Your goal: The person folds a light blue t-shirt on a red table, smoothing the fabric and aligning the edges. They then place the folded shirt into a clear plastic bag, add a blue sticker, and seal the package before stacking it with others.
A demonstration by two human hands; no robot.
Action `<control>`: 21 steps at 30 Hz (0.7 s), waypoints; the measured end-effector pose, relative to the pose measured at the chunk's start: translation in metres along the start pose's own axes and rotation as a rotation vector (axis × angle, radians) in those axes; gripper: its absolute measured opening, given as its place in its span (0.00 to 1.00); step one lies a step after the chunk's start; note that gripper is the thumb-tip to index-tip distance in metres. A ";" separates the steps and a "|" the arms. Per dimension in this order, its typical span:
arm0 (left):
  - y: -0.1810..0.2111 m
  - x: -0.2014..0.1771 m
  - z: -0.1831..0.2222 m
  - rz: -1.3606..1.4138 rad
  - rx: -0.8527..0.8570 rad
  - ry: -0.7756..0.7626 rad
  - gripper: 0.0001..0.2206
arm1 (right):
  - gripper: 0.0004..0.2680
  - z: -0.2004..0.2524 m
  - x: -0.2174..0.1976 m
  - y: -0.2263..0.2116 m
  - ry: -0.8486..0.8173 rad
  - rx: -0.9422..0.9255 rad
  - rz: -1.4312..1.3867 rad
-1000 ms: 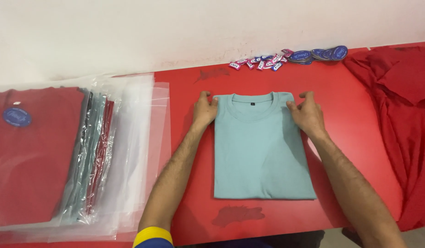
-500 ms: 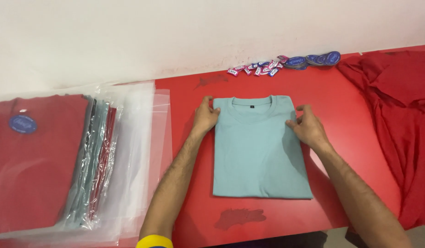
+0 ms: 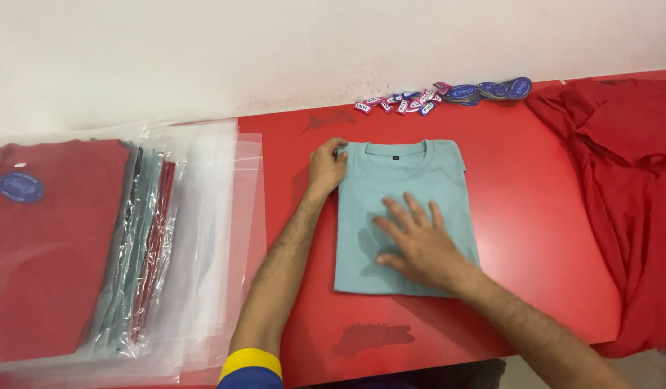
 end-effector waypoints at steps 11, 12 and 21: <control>-0.038 0.021 -0.028 0.030 -0.068 -0.023 0.14 | 0.31 -0.005 -0.007 -0.032 -0.486 -0.271 0.011; -0.036 0.022 -0.028 -0.001 -0.072 -0.017 0.13 | 0.31 -0.005 -0.007 -0.032 -0.499 -0.271 0.008; 0.026 0.014 0.018 -0.529 0.137 -0.013 0.12 | 0.30 0.005 0.009 -0.017 -0.352 -0.253 -0.157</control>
Point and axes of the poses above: each hand's wrist, its own z-axis away from the middle knuckle, its own x-axis out of the palm, y = z × x, the point moved 2 cm from there along -z, towards the middle knuckle, and after that the axes turned 3 degrees about y, right-handed, at the moved point
